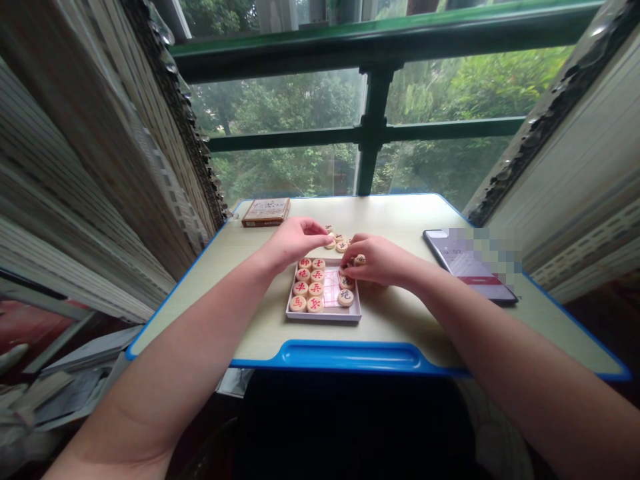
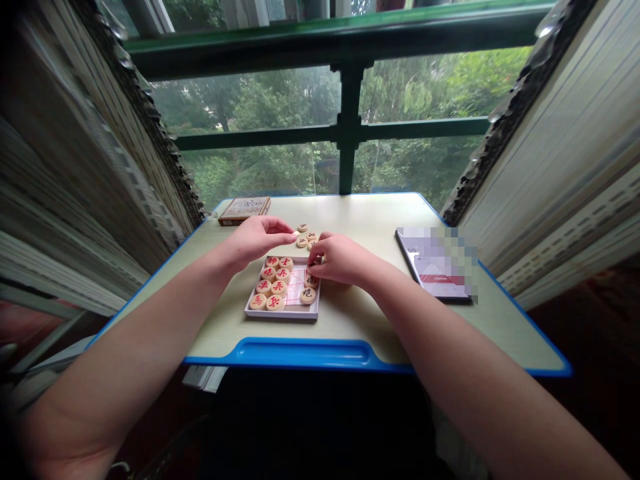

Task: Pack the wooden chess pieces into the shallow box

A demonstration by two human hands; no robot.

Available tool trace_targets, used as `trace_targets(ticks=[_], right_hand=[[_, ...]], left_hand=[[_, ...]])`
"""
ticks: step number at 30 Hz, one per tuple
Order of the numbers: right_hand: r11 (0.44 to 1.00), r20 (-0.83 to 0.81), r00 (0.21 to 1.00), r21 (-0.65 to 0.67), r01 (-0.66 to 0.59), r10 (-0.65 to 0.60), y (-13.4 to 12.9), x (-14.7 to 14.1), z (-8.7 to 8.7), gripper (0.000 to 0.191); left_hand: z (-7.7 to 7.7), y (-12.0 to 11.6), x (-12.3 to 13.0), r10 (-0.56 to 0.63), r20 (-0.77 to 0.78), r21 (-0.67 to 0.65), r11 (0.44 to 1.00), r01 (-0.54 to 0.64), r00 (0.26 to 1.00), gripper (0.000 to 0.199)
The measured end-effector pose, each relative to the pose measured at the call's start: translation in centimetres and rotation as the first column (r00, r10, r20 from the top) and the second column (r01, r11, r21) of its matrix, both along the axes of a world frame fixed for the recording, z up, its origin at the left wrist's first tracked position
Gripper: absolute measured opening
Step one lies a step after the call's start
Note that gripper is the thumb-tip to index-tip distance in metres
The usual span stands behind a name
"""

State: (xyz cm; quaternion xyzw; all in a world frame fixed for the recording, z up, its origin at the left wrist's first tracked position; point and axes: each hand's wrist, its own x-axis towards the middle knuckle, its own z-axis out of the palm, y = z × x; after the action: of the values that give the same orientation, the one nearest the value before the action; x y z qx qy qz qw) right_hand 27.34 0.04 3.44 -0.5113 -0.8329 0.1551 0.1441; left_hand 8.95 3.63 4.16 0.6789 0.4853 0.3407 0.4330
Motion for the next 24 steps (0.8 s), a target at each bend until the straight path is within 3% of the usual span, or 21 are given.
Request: trace_targets(ticks=[6, 13, 24], right_hand=[[0.999, 0.061, 0.998, 0.024, 0.026, -0.028, -0.1, -0.2, 0.0, 0.014], [0.998, 0.064, 0.997, 0.039, -0.040, 0.037, -0.3, -0.3, 0.2, 0.018], [0.999, 0.094, 0.995, 0.025, -0.025, 0.023, 0.0, -0.3, 0.0, 0.018]], left_hand=[[-0.2, 0.3, -0.1, 0.002, 0.001, 0.015, 1.000, -0.002, 1.000, 0.032], [-0.3, 0.4, -0.1, -0.007, -0.013, 0.033, 0.999, 0.008, 1.000, 0.032], [-1.1, 0.3, 0.0, -0.050, -0.154, 0.093, 0.994, 0.065, 0.987, 0.033]])
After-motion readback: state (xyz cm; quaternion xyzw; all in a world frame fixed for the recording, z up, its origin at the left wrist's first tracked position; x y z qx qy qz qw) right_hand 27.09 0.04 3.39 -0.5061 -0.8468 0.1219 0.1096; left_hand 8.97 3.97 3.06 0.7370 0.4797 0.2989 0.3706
